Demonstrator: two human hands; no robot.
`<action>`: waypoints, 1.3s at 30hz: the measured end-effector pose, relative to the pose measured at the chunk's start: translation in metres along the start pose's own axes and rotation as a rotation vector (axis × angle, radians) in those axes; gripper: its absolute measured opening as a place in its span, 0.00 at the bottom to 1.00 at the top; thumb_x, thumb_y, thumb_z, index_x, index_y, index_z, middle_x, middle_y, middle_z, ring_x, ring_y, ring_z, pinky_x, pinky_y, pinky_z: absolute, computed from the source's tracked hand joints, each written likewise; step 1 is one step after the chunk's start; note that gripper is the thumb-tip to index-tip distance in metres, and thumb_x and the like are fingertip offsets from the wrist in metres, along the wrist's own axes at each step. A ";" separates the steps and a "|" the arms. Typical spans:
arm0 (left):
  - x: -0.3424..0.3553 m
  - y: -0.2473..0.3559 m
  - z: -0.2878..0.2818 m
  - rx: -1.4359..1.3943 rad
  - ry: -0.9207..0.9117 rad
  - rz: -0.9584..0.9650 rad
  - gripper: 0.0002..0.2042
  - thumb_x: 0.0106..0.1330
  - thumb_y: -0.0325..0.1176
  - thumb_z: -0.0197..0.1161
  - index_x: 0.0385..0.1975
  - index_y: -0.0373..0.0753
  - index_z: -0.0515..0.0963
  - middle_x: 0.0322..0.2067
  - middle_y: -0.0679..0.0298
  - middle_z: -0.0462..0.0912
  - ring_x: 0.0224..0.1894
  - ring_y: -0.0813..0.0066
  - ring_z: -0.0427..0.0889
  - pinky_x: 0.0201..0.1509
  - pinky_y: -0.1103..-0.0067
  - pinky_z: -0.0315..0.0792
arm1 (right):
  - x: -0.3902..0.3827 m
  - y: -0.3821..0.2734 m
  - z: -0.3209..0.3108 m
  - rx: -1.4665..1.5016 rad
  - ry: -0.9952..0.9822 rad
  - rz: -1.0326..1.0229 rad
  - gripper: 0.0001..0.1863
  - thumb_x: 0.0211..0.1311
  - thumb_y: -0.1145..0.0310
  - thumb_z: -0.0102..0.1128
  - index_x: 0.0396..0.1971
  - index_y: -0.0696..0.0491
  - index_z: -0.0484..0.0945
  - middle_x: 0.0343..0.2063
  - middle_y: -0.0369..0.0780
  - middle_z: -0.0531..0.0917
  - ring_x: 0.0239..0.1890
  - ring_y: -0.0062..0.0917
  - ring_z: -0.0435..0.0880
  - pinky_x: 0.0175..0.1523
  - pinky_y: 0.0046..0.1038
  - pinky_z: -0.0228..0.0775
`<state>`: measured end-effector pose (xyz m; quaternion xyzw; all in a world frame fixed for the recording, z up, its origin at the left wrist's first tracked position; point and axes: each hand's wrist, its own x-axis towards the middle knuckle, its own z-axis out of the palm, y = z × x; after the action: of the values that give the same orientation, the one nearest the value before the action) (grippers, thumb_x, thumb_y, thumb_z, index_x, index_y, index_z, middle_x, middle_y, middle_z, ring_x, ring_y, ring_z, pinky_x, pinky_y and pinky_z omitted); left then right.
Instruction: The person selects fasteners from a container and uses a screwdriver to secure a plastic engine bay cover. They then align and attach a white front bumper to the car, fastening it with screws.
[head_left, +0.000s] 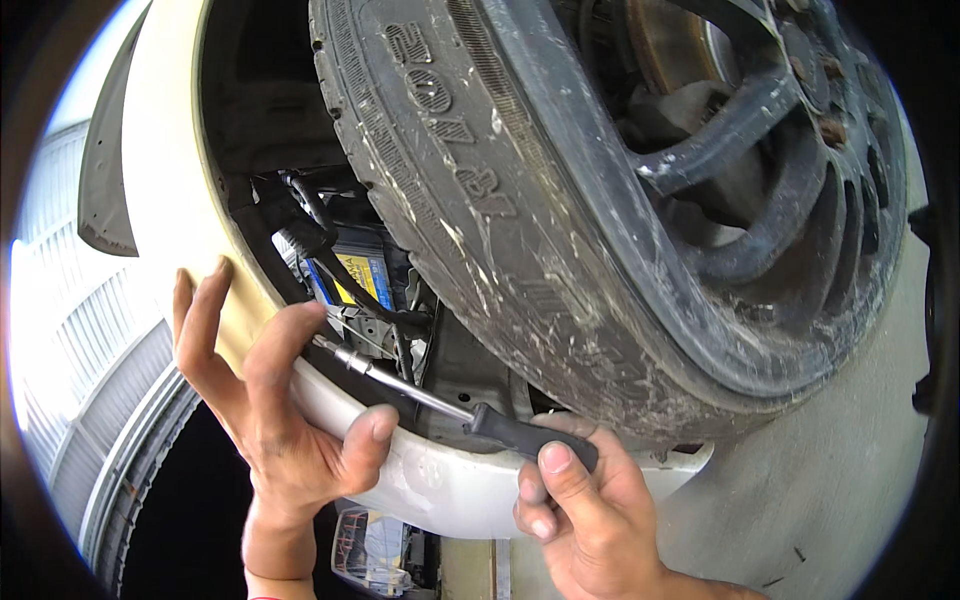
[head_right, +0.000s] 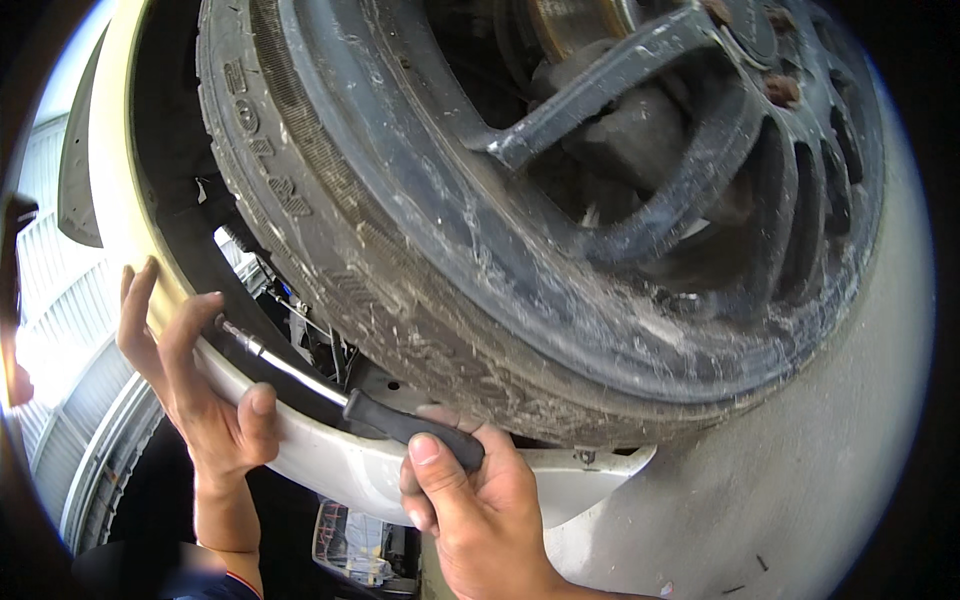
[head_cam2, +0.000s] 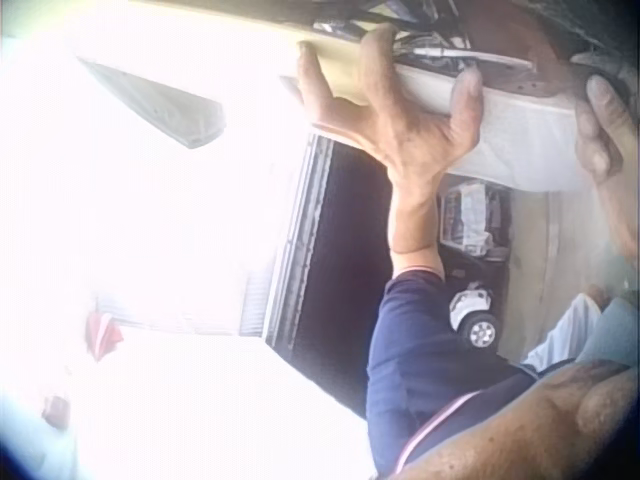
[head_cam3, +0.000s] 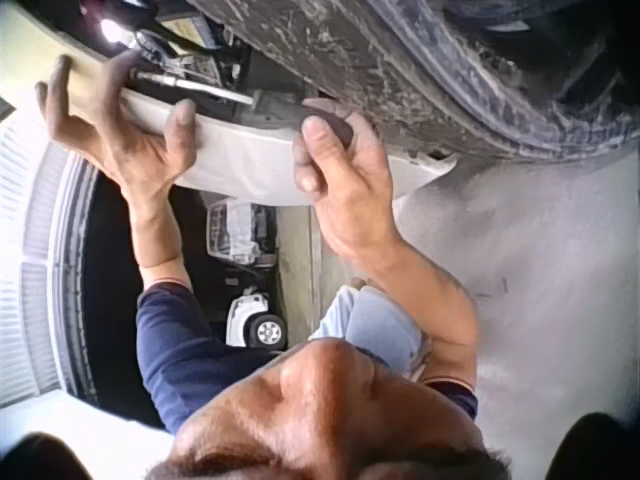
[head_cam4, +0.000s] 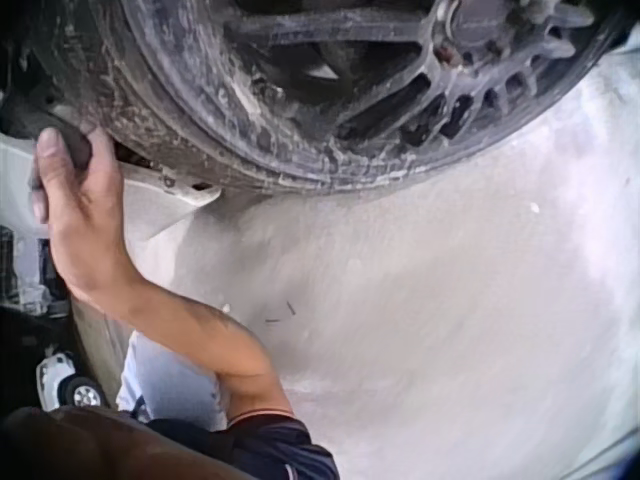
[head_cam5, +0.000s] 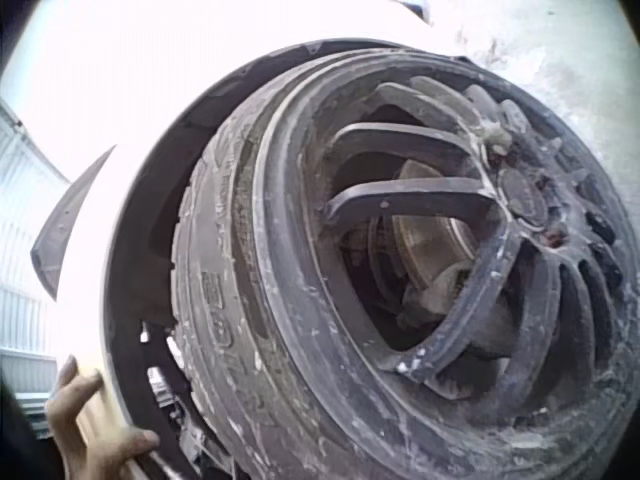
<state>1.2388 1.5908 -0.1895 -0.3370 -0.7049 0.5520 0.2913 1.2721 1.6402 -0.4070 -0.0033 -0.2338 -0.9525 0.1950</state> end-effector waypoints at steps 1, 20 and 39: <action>0.004 -0.002 -0.001 0.001 -0.038 0.022 0.37 0.65 0.72 0.52 0.49 0.39 0.79 0.68 0.36 0.61 0.75 0.30 0.52 0.74 0.40 0.48 | -0.003 0.002 0.000 0.061 -0.019 0.009 0.14 0.76 0.70 0.59 0.56 0.56 0.73 0.31 0.35 0.78 0.26 0.16 0.71 0.30 0.18 0.63; 0.093 -0.056 -0.004 -0.223 -0.342 0.641 0.34 0.43 0.79 0.69 0.15 0.48 0.83 0.14 0.72 0.75 0.30 0.71 0.79 0.70 0.46 0.54 | 0.004 -0.019 -0.009 0.072 -0.056 0.321 0.20 0.78 0.59 0.56 0.57 0.59 0.70 0.33 0.37 0.78 0.25 0.20 0.74 0.32 0.24 0.65; 0.099 -0.052 -0.002 -0.186 -0.365 0.660 0.38 0.43 0.80 0.67 0.13 0.43 0.82 0.17 0.67 0.81 0.28 0.69 0.77 0.65 0.50 0.64 | 0.018 -0.027 -0.010 -0.042 -0.113 0.399 0.19 0.78 0.56 0.56 0.54 0.54 0.68 0.23 0.32 0.70 0.21 0.15 0.65 0.28 0.21 0.59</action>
<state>1.1728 1.6621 -0.1344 -0.4668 -0.6458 0.6008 -0.0640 1.2463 1.6512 -0.4261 -0.1071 -0.2193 -0.8979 0.3664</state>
